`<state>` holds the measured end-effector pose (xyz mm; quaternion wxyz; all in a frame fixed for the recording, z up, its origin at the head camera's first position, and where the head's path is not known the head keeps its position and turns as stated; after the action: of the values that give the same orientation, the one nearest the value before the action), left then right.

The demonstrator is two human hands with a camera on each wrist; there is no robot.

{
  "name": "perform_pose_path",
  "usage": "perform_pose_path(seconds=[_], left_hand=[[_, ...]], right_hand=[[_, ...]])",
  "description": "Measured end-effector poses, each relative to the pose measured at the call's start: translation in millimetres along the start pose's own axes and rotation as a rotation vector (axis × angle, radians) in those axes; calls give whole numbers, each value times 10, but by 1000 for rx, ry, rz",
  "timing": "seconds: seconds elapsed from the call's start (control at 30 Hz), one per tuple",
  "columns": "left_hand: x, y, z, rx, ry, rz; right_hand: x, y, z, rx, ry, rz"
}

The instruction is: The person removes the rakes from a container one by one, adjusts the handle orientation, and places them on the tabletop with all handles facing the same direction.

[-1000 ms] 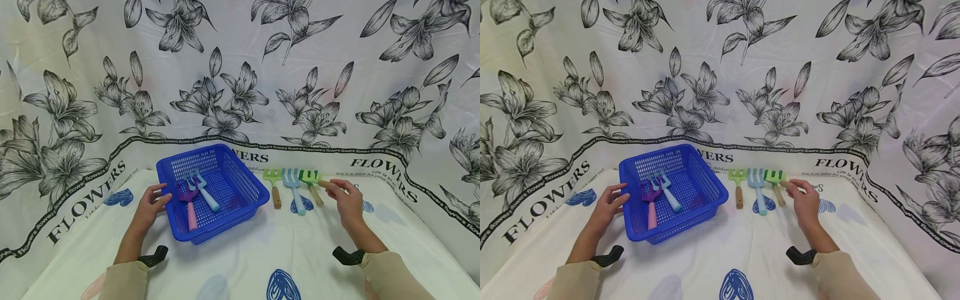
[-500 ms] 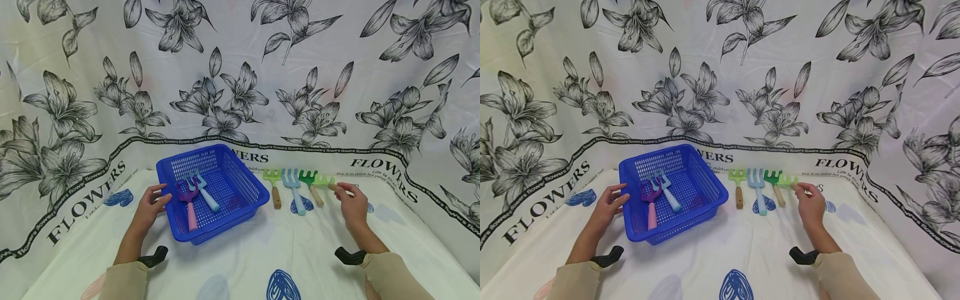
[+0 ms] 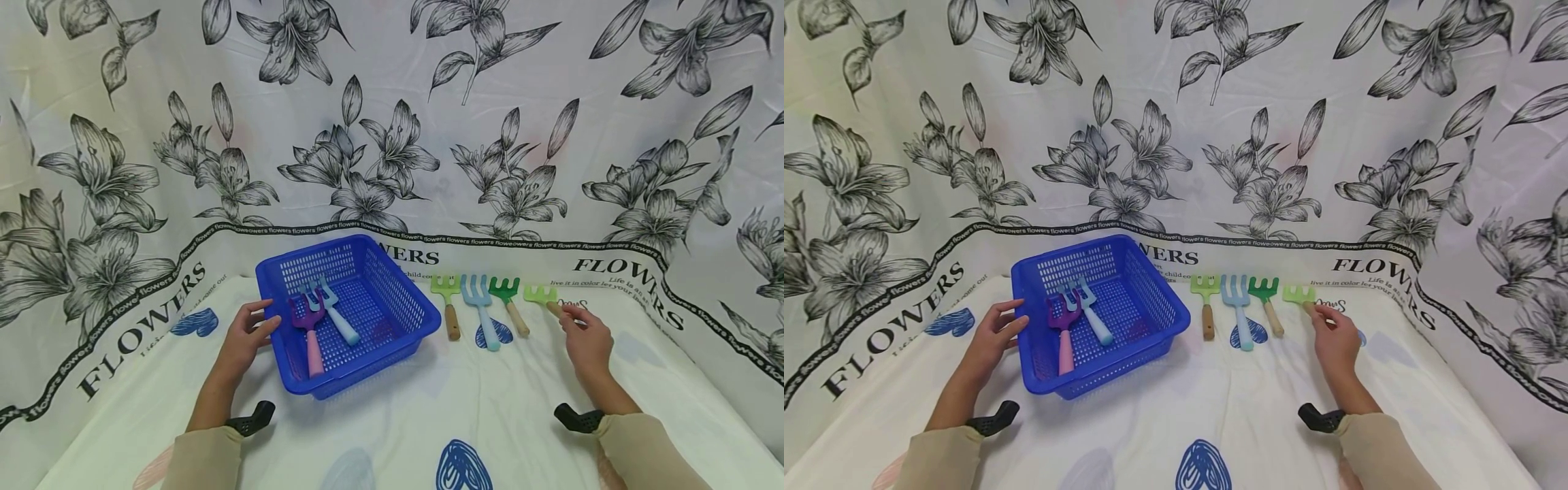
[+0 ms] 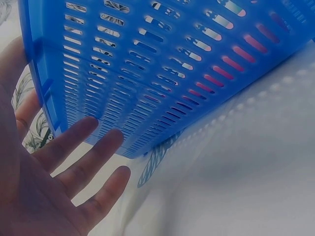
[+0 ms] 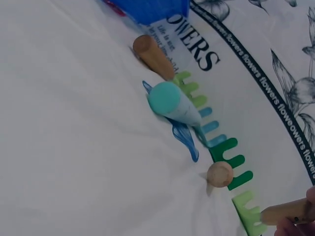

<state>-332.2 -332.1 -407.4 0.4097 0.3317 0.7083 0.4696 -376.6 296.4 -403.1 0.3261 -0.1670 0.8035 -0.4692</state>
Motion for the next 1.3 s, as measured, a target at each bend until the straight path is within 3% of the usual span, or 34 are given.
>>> perform_pose_path(seconds=[0.23, 0.43, 0.77, 1.3], left_hand=[[-15, -19, -22, -9, 5, 4], [-10, -38, -18, -16, 3, 2], [9, -22, -18, -10, -2, -7], [-1, -7, -2, -9, 3, -4]], right_hand=[[10, 91, -63, -51, -22, 54], [66, 212, -162, -103, -94, 126], [129, 398, -162, -60, -154, 161], [192, 419, -146, -66, -176, 158]])
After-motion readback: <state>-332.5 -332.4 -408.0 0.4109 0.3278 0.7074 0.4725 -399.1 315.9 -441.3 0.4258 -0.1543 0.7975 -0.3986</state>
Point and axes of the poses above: each hand's wrist, its own z-axis away from the middle knuckle, its own x-axis out of the palm, y = z × x, the point moved 8 cm from there along -z, towards the middle knuckle, and after that the axes turned 15 degrees about y, right-handed, at the moved point
